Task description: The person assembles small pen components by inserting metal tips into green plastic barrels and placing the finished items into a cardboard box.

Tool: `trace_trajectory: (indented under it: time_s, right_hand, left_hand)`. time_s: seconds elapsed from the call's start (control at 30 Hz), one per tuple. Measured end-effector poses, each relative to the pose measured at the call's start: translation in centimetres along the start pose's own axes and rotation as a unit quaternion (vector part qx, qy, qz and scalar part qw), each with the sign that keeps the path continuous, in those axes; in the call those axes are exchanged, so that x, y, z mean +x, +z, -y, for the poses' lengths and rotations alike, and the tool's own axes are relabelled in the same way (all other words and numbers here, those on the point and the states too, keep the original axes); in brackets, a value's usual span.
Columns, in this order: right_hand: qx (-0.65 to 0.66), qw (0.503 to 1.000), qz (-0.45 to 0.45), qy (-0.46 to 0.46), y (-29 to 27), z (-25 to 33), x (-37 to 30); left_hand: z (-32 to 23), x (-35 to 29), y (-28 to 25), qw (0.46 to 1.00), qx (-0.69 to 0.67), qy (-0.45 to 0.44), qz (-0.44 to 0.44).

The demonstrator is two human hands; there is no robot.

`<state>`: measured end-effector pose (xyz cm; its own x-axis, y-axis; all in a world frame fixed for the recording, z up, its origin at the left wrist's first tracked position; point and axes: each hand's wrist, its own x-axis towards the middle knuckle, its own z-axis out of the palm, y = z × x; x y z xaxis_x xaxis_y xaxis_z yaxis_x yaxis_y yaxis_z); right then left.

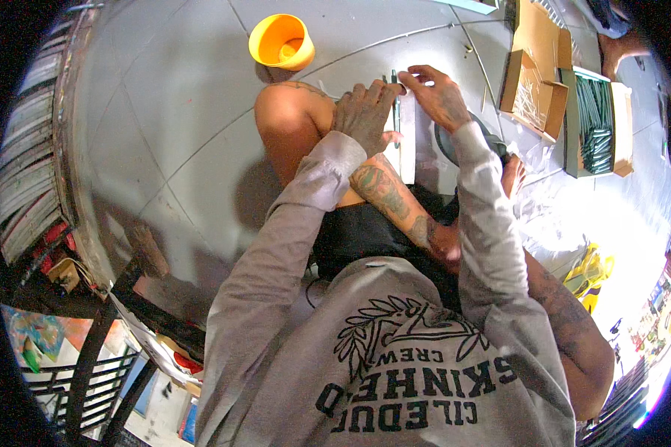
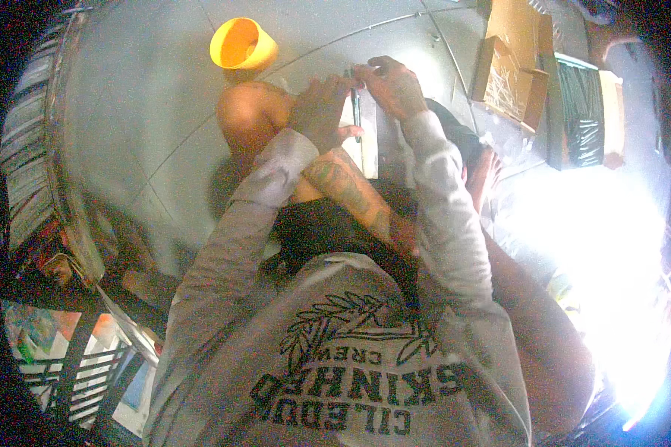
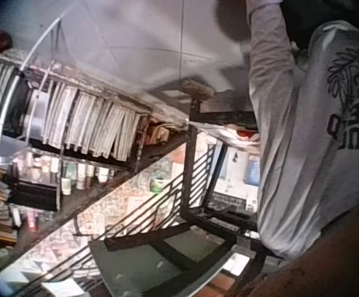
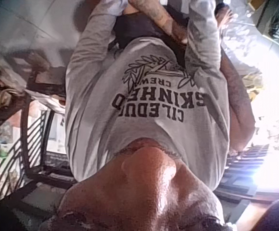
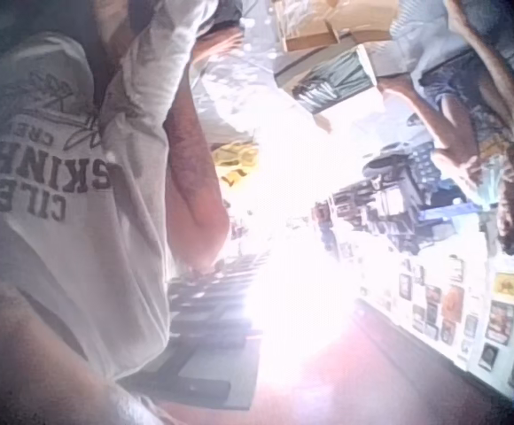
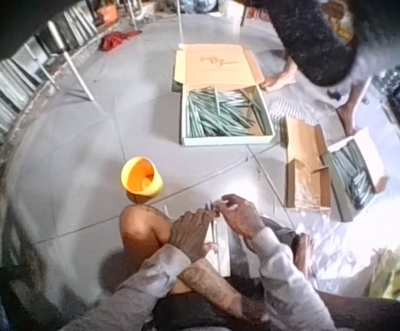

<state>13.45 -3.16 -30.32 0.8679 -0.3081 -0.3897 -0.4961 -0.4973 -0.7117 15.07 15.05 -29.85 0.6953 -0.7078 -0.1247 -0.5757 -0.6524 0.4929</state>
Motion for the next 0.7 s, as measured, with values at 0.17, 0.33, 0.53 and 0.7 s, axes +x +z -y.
trace_trajectory:
  time_s: [0.17, 0.33, 0.53, 0.7]
  right_hand:
    - [0.009, 0.993, 0.084, -0.076, 2.0, -2.1, 3.5]
    - [0.125, 0.986, 0.082, -0.071, 1.4, -2.5, 2.9]
    - [0.373, 0.926, 0.036, -0.036, -7.2, 3.3, -0.1]
    - [0.473, 0.865, -0.066, -0.153, -12.7, 7.7, -4.5]
  left_hand:
    - [0.6, -0.1, -0.2, 0.999, -0.032, -0.014, -0.004]
    - [1.2, -0.8, -0.4, 0.979, -0.183, -0.075, -0.041]
    - [-0.7, -2.8, -3.2, 0.881, -0.438, -0.146, -0.105]
    - [-6.9, -2.0, -9.2, 0.752, -0.636, -0.048, -0.17]
